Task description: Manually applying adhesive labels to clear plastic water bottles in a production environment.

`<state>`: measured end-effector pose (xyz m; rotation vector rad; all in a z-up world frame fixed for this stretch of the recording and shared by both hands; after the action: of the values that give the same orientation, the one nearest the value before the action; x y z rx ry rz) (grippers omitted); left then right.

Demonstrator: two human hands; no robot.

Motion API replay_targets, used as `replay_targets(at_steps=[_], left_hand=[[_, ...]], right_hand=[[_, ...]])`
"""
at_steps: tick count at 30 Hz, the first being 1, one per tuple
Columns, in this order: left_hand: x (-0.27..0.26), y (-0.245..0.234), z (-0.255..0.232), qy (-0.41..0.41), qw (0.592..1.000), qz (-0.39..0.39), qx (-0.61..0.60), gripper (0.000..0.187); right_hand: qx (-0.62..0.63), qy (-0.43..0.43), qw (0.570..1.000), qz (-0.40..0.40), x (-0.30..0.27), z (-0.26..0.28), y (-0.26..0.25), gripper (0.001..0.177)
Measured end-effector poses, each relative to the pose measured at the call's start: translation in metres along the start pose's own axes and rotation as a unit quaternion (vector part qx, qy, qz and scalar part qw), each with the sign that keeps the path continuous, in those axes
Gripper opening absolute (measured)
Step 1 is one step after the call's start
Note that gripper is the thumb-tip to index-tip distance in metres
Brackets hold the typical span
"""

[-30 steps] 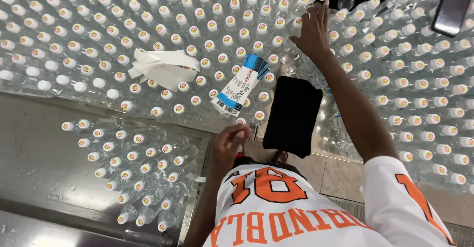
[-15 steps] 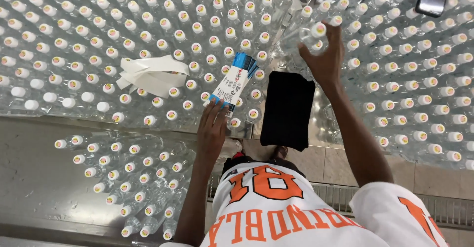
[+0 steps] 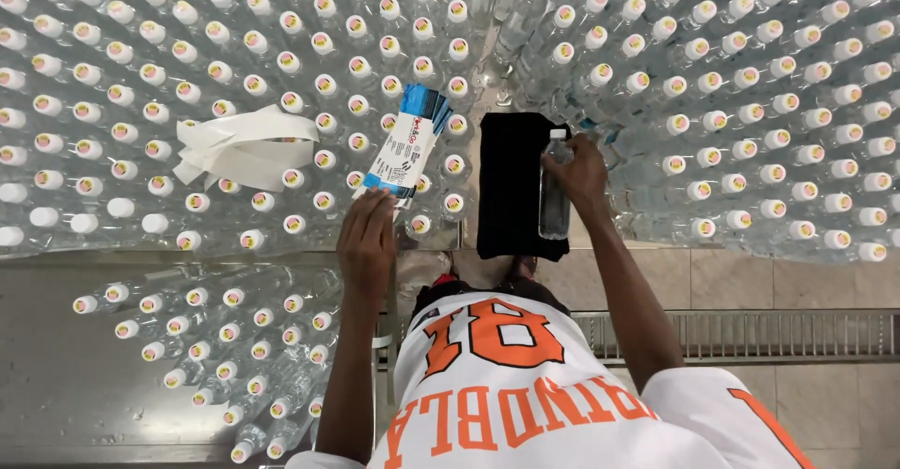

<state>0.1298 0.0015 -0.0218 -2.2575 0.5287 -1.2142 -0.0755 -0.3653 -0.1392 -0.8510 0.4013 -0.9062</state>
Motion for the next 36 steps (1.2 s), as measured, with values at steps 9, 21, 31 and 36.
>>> replay_targets(at_steps=[9,21,31,36], left_hand=[[0.009,-0.004,-0.006,-0.063,0.996,-0.037,-0.060,0.013],[0.025,-0.008,-0.016,-0.082,0.985,-0.125,-0.090,0.014],[0.039,-0.010,-0.043,-0.133,0.966,-0.162,-0.149,0.015],[0.021,0.006,-0.037,-0.246,0.908,-0.177,-0.290,0.017]], right_hand=[[-0.100,0.062,0.989,0.092,0.000,0.010,0.043,0.068],[0.060,0.087,0.981,0.165,-0.046,0.052,0.042,0.072],[-0.047,0.036,0.993,0.100,-0.052,0.040,-0.002,0.068],[0.036,0.053,0.988,0.144,-0.059,0.040,0.030,0.091]])
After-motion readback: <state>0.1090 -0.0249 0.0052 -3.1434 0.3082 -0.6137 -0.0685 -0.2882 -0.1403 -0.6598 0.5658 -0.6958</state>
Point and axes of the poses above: each hand's wrist, its own x-axis towards the middle knuckle, its own y-axis out of the palm, z = x × y, the point moved 1 cm from there along x, towards the middle knuckle
